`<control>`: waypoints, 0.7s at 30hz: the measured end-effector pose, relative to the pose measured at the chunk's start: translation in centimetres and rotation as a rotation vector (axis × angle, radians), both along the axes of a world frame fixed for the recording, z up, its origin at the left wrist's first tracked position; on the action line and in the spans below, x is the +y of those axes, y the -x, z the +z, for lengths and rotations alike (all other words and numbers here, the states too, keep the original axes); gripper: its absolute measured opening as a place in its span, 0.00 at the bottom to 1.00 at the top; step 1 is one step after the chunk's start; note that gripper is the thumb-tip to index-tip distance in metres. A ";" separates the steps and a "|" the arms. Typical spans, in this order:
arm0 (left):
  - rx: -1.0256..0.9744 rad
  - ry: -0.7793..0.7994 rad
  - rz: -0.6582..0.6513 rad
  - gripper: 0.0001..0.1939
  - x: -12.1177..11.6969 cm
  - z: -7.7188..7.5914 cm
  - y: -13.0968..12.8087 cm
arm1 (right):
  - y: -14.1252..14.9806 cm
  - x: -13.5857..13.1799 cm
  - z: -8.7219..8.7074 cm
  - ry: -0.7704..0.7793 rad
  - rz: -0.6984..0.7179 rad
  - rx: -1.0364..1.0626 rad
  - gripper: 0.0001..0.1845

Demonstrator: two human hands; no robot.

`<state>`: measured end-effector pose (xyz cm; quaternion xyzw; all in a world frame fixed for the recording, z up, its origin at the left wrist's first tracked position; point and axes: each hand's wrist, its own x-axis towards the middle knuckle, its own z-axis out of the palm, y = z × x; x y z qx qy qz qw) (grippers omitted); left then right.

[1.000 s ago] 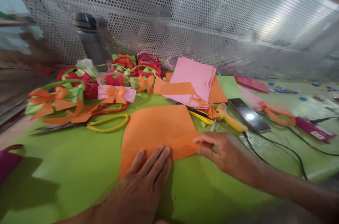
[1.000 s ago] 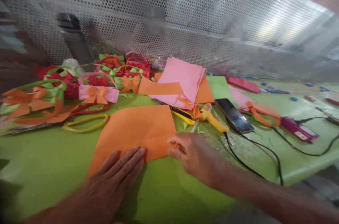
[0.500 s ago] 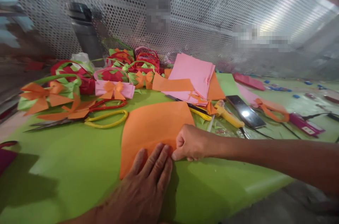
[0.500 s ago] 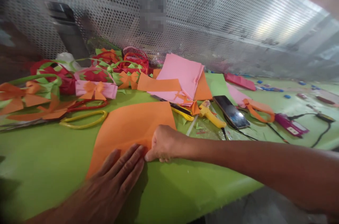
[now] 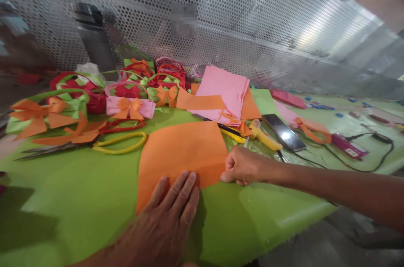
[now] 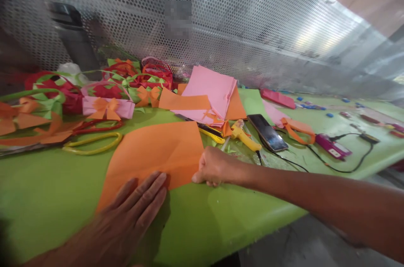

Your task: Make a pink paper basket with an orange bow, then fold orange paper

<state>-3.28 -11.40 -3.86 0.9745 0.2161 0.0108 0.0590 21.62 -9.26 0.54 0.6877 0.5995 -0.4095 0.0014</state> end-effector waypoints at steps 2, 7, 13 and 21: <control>-0.016 -0.051 -0.016 0.45 -0.2 -0.4 0.2 | -0.8 -0.2 -0.1 -0.011 -0.018 -0.014 0.13; -0.102 -0.136 0.038 0.46 -0.5 -2.5 0.3 | -2.3 -0.7 -0.1 -0.030 -0.058 -0.065 0.14; -0.180 -0.114 -0.004 0.50 0.3 -5.1 0.6 | -4.1 -1.4 0.0 -0.063 -0.046 -0.019 0.13; -0.070 0.073 -0.039 0.41 1.1 -0.6 0.1 | -2.8 -2.2 0.3 -0.325 0.087 -0.347 0.11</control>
